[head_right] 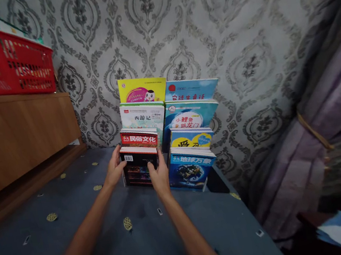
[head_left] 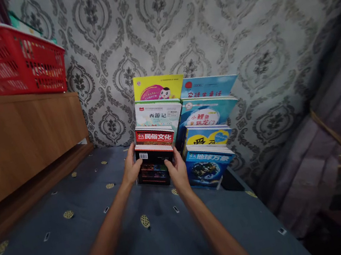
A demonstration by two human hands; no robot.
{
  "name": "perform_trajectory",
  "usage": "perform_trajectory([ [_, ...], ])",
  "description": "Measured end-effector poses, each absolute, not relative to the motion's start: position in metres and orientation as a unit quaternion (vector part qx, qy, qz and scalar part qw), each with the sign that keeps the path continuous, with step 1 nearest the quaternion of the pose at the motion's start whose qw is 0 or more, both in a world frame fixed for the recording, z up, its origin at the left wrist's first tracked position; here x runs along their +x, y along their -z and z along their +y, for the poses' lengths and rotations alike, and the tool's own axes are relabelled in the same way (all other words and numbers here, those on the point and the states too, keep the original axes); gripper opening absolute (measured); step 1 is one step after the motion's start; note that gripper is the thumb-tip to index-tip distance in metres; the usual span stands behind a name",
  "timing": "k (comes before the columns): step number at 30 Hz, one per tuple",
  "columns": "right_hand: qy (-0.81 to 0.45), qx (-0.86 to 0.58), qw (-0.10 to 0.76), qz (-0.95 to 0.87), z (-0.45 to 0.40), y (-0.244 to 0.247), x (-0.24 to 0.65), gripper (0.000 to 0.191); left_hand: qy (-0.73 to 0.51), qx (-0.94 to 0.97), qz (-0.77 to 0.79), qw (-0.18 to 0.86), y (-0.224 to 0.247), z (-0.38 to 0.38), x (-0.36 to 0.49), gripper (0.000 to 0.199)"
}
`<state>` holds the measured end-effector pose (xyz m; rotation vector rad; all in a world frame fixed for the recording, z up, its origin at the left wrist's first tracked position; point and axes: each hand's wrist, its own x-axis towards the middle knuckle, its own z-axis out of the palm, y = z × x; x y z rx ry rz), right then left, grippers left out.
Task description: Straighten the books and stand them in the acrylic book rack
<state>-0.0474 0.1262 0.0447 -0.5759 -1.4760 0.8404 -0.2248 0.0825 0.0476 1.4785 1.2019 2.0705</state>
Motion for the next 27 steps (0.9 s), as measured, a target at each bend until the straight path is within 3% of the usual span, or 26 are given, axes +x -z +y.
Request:
perform_trajectory([
  [27, -0.398, -0.287, 0.632, -0.601, 0.095, -0.042, -0.054, 0.070, -0.663, 0.563, 0.488, 0.077, -0.060, 0.061, -0.213, 0.071],
])
